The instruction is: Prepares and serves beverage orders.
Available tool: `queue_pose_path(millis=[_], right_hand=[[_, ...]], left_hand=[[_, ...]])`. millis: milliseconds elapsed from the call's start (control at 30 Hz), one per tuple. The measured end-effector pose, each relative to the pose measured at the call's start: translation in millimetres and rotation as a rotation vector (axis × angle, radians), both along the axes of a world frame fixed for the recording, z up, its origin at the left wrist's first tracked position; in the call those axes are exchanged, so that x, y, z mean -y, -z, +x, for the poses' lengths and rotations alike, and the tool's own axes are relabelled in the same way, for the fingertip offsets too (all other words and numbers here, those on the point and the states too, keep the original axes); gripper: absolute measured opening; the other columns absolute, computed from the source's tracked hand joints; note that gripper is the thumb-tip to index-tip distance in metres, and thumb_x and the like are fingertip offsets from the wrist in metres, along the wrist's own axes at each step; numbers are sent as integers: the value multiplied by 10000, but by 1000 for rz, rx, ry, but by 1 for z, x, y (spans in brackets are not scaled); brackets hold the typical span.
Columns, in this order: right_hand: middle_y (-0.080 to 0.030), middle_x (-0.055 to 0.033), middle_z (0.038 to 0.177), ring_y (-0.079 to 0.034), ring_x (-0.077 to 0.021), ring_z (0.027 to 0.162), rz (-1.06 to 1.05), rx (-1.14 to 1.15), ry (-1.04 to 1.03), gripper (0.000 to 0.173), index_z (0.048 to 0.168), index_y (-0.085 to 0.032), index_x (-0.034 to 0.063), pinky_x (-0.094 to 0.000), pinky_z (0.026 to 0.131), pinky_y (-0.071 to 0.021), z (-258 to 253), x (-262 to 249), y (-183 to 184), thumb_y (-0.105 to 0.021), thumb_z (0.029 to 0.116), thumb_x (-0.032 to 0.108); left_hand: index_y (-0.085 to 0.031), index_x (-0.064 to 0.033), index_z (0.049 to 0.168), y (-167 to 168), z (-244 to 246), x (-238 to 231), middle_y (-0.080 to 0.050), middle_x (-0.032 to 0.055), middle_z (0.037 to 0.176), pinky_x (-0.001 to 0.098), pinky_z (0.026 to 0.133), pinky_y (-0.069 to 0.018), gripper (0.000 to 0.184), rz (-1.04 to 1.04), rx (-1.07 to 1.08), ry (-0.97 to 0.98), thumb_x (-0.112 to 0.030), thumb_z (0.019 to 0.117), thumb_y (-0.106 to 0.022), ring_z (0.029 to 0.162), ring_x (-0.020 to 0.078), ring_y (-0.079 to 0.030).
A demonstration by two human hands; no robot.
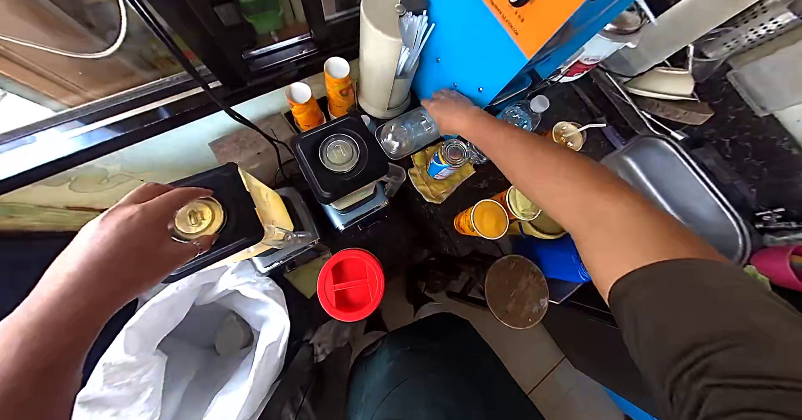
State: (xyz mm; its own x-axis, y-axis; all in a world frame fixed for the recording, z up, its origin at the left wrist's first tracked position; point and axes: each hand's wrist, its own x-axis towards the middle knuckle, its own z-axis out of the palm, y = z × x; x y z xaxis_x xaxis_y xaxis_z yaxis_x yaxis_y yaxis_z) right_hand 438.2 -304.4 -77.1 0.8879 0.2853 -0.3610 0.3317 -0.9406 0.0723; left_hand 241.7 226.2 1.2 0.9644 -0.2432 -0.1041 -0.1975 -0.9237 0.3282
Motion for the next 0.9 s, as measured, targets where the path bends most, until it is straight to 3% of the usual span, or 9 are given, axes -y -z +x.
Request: queue_pose_path(millis=[167,267,367,433,500,600,700,800,900], right_hand=[[-617,-247,1307,-485,-467,1327,-174,-79,-148,969,1456,-520,107,-626,1103,-380,22,-8,26,-953,609,292],[-535,-277,1383,-546,-474,1241,-113,-111,-125,984,1498,-460,112,-630,1011,-455,24,-11,26,-925,643,253],[-388,-316,1483,-602,-519,1108,-95,-105,-55,906,1473,-462,47,-646,823,-552,15,-23,8,-879,668,36],[-402,-313,1485,-563,-519,1167,-153,-1,-89,596,1399,-535,-28,-631,872,-531,7,-33,2,-708,831,-77],[-438,-294,1467,-498,-516,1245,-211,107,-144,441,1304,-594,-70,-657,936,-465,0,-41,10,-621,867,-127],[-415,-246,1516,-439,-477,1334,-249,76,-140,511,1363,-559,-54,-641,990,-439,-6,-47,21,-643,861,-99],[-493,-300,1423,-441,-488,1349,-116,-16,-93,508,1388,-535,-72,-618,1028,-446,-3,-42,12,-646,894,-29],[-608,-290,1274,-471,-498,1331,-51,-83,-29,481,1314,-581,-64,-628,1003,-480,3,-32,-4,-712,855,-4],[-603,-271,1290,-498,-493,1295,-98,-92,-50,652,1335,-574,-34,-641,961,-490,8,-26,-8,-825,737,31]], left_hand=[[-665,-153,1308,-4,-3,14,-631,179,1194,613,758,-534,695,-28,-61,-92,-104,672,-943,958,374,-646],[-670,-184,1307,4,1,17,-634,170,1184,635,773,-528,722,32,-89,-121,-102,651,-962,956,379,-642],[-677,-158,1305,-3,-1,28,-635,191,1218,646,819,-524,695,35,-103,-158,-58,671,-946,1023,404,-638],[-673,-132,1309,-8,-5,35,-628,210,1238,655,835,-525,693,13,-104,-178,-18,677,-934,1049,421,-638],[-666,-104,1321,-11,-7,40,-618,233,1258,659,836,-526,699,-6,-113,-200,20,682,-921,1055,436,-635],[-638,-85,1357,-19,-7,48,-585,260,1314,661,897,-514,712,-7,-160,-230,21,705,-905,1162,456,-598],[-605,-41,1399,-34,-10,58,-560,285,1353,652,970,-475,693,-22,-223,-247,12,763,-877,1227,469,-556],[-661,-70,1340,-14,-13,42,-617,253,1310,713,1046,-370,681,-29,-74,-180,27,704,-884,1242,487,-546],[-639,-113,1373,4,-19,27,-554,249,1384,741,1028,-371,693,-36,18,-186,-65,723,-875,1290,497,-499]])
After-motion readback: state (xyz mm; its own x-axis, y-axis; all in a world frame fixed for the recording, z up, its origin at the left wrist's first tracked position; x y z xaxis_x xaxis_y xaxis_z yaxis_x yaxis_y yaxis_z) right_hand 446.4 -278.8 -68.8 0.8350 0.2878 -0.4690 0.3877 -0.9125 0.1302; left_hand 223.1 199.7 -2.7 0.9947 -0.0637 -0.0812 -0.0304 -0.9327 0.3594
